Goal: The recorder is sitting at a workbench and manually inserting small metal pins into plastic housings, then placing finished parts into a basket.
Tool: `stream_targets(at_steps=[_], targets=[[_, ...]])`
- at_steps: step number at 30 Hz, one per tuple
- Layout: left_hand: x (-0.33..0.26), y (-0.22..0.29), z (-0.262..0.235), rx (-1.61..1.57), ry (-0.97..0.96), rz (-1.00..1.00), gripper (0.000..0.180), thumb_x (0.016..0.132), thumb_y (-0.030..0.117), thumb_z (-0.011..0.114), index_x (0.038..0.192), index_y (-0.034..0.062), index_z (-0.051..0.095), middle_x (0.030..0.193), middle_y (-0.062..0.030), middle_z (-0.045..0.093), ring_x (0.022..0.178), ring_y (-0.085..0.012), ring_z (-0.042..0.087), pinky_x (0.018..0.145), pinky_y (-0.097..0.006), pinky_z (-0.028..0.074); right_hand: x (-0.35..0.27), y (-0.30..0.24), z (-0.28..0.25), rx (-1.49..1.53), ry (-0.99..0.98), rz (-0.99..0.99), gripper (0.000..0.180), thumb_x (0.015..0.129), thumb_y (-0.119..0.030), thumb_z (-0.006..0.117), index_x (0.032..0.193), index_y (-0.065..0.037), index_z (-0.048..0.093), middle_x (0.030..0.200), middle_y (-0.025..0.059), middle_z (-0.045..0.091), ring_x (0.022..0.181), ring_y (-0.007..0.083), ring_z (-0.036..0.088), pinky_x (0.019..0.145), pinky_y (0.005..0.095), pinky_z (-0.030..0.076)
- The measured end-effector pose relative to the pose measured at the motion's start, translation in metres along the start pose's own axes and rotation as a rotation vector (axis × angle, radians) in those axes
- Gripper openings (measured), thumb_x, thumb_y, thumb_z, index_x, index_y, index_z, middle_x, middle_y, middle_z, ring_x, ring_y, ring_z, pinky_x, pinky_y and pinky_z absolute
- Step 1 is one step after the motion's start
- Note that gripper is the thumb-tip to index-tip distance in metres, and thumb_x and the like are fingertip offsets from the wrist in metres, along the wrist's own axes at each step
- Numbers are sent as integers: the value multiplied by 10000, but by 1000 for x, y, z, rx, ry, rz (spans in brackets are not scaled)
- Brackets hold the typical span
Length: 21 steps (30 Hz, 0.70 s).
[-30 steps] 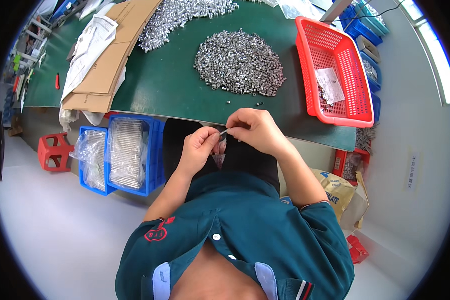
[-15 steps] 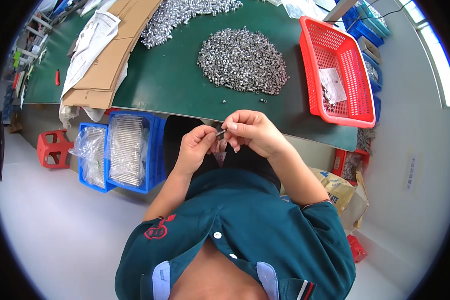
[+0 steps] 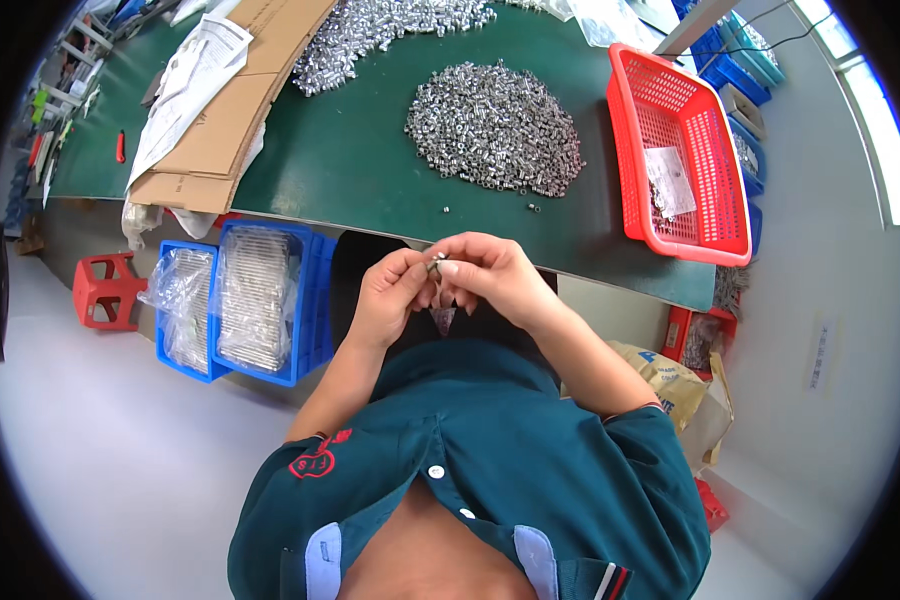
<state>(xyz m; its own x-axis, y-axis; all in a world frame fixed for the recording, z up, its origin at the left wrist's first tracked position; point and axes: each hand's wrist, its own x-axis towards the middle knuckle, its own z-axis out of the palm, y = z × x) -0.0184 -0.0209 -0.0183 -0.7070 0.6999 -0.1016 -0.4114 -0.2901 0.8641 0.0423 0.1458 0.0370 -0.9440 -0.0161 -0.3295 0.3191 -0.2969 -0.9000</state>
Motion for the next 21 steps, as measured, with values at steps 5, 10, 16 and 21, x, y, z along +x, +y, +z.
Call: stream_targets(at_steps=[5,10,16,21], targets=[[0,5,-14,-136,30,14,183,931,216,544,888,39,565,649,-4,527,581,-85,476,536,-207,378,27,-12,-5,-967,330,-563,277,743,-51,680,1018,-64,643,754,77,578,630,201,589,580,298,479],[-1,-2,-22,-122,102,22,185,931,213,544,884,35,563,644,-2,520,586,-87,467,535,-206,357,51,5,-9,-1171,367,-660,151,759,-108,664,907,-80,654,817,85,604,696,300,614,614,367,501],[1,-7,-22,-91,114,35,180,934,210,538,884,40,566,644,2,522,574,-76,462,528,-195,350,50,4,-7,-1193,387,-606,57,796,-97,637,832,-56,620,802,62,610,672,234,623,585,338,492],[1,-3,-11,3,73,18,163,936,193,531,897,41,577,649,10,534,565,-53,460,523,-187,360,25,-10,-9,20,65,-22,105,878,-120,595,855,-17,587,769,46,628,618,82,573,527,205,452]])
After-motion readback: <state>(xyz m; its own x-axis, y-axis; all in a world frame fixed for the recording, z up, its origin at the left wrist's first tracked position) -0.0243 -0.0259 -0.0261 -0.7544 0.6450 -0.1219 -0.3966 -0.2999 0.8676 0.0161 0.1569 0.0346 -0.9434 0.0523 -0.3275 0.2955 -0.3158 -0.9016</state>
